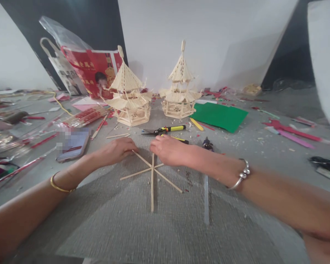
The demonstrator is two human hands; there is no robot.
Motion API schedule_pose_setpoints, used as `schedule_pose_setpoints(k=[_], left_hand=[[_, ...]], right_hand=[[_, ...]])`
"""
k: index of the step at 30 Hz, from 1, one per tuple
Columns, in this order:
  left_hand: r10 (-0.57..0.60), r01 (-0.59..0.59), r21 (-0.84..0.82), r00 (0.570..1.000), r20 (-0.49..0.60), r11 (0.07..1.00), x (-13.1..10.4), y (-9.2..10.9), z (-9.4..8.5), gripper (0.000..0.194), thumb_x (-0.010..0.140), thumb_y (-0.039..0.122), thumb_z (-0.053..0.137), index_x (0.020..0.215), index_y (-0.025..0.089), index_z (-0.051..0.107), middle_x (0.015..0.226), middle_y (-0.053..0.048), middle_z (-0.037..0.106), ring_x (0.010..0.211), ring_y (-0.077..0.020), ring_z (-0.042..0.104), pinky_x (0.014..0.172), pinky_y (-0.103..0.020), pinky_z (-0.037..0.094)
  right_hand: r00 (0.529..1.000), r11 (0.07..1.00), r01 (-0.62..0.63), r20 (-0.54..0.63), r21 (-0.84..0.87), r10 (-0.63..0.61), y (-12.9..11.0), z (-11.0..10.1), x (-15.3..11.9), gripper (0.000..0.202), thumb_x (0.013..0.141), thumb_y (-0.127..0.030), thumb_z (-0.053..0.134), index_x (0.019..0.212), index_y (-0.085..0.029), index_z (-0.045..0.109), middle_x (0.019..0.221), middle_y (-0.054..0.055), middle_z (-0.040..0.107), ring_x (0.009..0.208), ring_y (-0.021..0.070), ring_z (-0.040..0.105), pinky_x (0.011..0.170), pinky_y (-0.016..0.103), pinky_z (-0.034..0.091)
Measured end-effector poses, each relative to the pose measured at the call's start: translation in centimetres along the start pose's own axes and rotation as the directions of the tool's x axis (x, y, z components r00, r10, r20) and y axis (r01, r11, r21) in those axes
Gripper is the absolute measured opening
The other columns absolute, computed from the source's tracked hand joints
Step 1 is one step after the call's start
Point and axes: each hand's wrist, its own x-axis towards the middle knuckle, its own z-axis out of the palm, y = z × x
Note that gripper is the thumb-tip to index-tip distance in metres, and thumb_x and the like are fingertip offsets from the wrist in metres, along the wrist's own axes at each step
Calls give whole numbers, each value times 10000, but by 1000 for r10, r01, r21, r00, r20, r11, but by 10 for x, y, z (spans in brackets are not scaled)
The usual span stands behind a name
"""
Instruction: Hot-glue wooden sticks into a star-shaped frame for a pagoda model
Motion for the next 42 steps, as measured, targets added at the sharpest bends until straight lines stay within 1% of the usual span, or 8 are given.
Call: schedule_pose_setpoints(k=[2, 8, 20, 27, 34, 37, 42], left_hand=[[-7, 7, -7, 1000, 2, 1000, 0, 0, 0, 220, 894, 196, 461, 935, 191, 678, 899, -56, 639, 883, -164, 588, 810, -286, 443], [4, -4, -1, 1000, -16, 1000, 0, 0, 1, 218, 891, 192, 461, 918, 185, 677, 876, -54, 635, 867, -169, 584, 791, -291, 441], [23, -23, -6, 999, -24, 1000, -1, -2, 2, 225, 895, 187, 460, 926, 186, 682, 882, -49, 636, 865, -160, 583, 792, -274, 438], [5, -5, 9, 1000, 0, 1000, -1, 0, 1, 220, 880, 164, 472, 933, 196, 683, 888, -44, 635, 871, -161, 587, 787, -269, 434], [6, -7, 39, 1000, 18, 999, -1, 3, -2, 224, 888, 189, 466, 943, 199, 683, 884, -47, 634, 869, -164, 588, 783, -272, 434], [11, -12, 37, 1000, 18, 999, -2, 3, -3, 238, 897, 194, 448, 936, 197, 683, 888, -51, 636, 865, -159, 590, 783, -268, 436], [25, -25, 49, 1000, 15, 998, -4, 2, -4, 240, 894, 189, 445, 955, 199, 677, 891, -53, 641, 872, -160, 594, 795, -271, 444]], right_hand=[[1000, 1000, -2, 6, -5, 2, -1, 0, 1, 239, 817, -73, 445, 963, -116, 629, 942, 111, 619, 871, 211, 503, 770, 335, 375], [1000, 1000, -9, 6, -17, 9, -2, -1, 3, 230, 827, -75, 436, 944, -111, 630, 942, 102, 614, 865, 200, 498, 751, 318, 356], [999, 1000, -14, 42, -22, 15, -2, 1, 4, 225, 849, -97, 424, 955, -108, 622, 952, 104, 609, 865, 199, 504, 751, 319, 350], [998, 1000, -19, 52, -16, 20, -3, -1, 4, 223, 853, -101, 419, 950, -101, 620, 951, 106, 600, 865, 197, 502, 735, 315, 333], [999, 1000, -16, 46, -11, 16, -3, 0, 6, 219, 842, -91, 424, 932, -107, 623, 934, 104, 599, 843, 186, 516, 725, 307, 344], [999, 1000, -15, 34, -9, 15, -3, 1, 6, 229, 838, -91, 426, 954, -108, 623, 953, 109, 602, 850, 187, 526, 735, 308, 359], [1000, 1000, -28, 1, -12, 28, 0, -1, 0, 282, 838, -91, 423, 1052, -114, 605, 1053, 127, 593, 927, 204, 529, 789, 330, 393]])
